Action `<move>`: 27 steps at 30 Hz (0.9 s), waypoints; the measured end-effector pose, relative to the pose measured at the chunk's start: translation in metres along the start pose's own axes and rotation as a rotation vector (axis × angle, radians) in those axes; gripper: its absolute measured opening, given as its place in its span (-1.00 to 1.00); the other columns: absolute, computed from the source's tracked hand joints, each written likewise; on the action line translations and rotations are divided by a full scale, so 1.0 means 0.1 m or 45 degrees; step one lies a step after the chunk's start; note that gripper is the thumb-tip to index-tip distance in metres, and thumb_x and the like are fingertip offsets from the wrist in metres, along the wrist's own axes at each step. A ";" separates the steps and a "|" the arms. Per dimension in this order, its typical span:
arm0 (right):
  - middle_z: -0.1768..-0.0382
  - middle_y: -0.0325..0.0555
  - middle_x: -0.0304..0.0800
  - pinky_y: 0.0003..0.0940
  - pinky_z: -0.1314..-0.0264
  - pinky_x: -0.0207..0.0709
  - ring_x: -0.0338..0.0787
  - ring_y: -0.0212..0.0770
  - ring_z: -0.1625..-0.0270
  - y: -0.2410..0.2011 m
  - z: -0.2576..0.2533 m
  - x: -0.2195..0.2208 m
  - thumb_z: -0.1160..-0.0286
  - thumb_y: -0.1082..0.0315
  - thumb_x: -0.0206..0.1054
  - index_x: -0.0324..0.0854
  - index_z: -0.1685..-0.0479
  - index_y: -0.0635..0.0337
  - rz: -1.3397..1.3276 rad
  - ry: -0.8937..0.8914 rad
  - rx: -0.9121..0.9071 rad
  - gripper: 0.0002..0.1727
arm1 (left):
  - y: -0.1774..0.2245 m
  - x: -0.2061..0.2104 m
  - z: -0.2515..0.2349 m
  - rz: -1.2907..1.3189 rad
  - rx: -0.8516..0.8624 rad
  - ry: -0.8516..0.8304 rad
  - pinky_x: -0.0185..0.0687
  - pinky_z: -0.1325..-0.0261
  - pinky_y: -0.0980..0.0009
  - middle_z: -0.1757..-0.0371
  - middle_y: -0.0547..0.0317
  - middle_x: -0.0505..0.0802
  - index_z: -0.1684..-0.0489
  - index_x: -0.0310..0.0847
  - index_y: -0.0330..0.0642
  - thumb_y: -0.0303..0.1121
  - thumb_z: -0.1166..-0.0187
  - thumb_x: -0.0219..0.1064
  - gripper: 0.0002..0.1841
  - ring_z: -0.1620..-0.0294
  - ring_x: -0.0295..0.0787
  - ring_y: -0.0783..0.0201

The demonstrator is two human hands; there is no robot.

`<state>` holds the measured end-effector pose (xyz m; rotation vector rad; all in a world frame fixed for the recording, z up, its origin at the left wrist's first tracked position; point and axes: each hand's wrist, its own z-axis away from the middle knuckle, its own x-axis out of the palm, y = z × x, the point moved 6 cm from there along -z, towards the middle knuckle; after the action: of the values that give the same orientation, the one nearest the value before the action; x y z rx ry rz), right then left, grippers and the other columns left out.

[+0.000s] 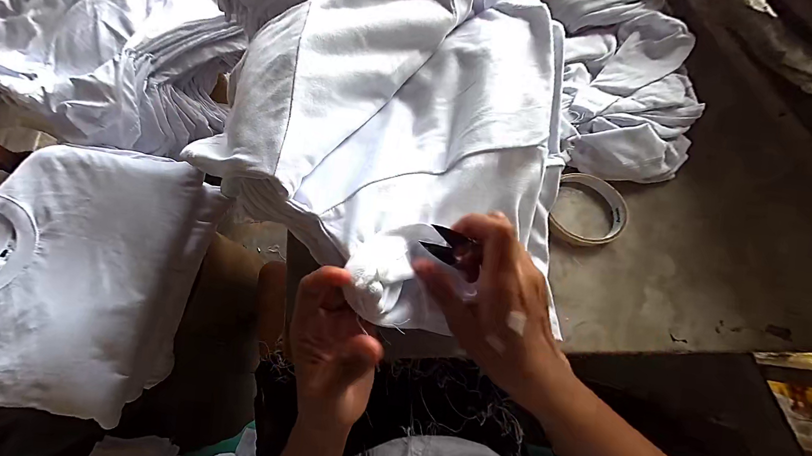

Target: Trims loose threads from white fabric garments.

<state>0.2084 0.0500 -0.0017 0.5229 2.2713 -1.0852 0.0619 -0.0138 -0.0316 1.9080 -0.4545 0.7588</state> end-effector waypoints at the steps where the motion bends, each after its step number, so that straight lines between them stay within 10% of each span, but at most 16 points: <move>1: 0.20 0.01 0.69 -0.24 0.11 0.50 0.68 -0.18 0.18 -0.08 0.12 -0.03 -0.75 0.07 0.21 0.49 -0.16 0.29 -0.101 -0.025 -0.001 -0.60 | 0.04 0.00 0.01 -0.172 0.097 0.020 0.71 -0.26 0.56 -0.15 0.43 0.88 -0.24 0.73 0.11 -0.36 -0.53 0.47 -0.67 -0.18 0.80 0.55; 4: 0.20 -0.11 0.66 -0.64 -0.01 0.55 0.67 -0.46 0.14 -0.29 0.42 0.00 -0.82 0.21 0.09 0.41 -0.18 0.26 -0.362 -0.131 -0.070 -0.72 | 0.14 -0.03 0.04 -0.352 0.226 0.116 0.74 -0.05 0.65 0.10 0.47 0.93 0.05 0.86 0.07 -0.35 -0.56 0.43 -0.86 0.05 0.84 0.61; 7: 0.31 -0.17 0.58 -0.86 0.12 0.46 0.58 -0.64 0.28 -0.32 0.51 0.05 -0.77 0.27 0.12 0.35 -0.10 0.30 -0.567 -0.219 -0.084 -0.76 | 0.27 0.01 0.12 -0.456 0.195 0.024 0.68 -0.26 0.57 0.01 0.47 0.89 0.09 0.75 0.11 -0.17 -0.68 0.30 -0.87 -0.17 0.80 0.54; 17: 0.45 -0.21 0.60 -0.79 0.29 0.41 0.54 -0.62 0.41 -0.38 0.25 0.10 -0.70 0.30 0.16 0.43 -0.03 0.34 -0.595 -0.234 -0.099 -0.77 | 0.29 0.10 0.22 -0.817 0.263 -0.074 0.60 -0.39 0.58 -0.21 0.55 0.82 -0.18 0.61 0.17 -0.07 -0.65 0.35 -0.75 -0.32 0.71 0.58; 22: 0.58 -0.25 0.47 -0.68 0.49 0.26 0.40 -0.50 0.58 -0.38 0.22 0.05 -0.76 0.28 0.06 0.48 0.06 0.29 -0.328 -0.149 -0.143 -0.77 | 0.24 0.08 0.22 -0.982 0.354 -0.080 0.62 -0.35 0.62 -0.23 0.54 0.76 -0.19 0.55 0.12 -0.36 -0.55 0.43 -0.69 -0.31 0.68 0.60; 27: 0.42 -0.20 0.56 -0.74 0.31 0.42 0.54 -0.54 0.41 -0.29 0.38 0.00 -0.80 0.23 0.09 0.40 -0.06 0.25 -0.379 -0.156 -0.128 -0.77 | 0.11 -0.10 0.11 -0.718 0.401 0.064 0.73 -0.16 0.65 -0.03 0.49 0.90 0.02 0.85 0.02 -0.42 -0.54 0.44 -0.84 -0.09 0.81 0.60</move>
<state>0.2042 0.0022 -0.0043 0.0753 2.3279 -1.1011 0.0511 -0.0286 -0.0341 2.1554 0.2514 0.5169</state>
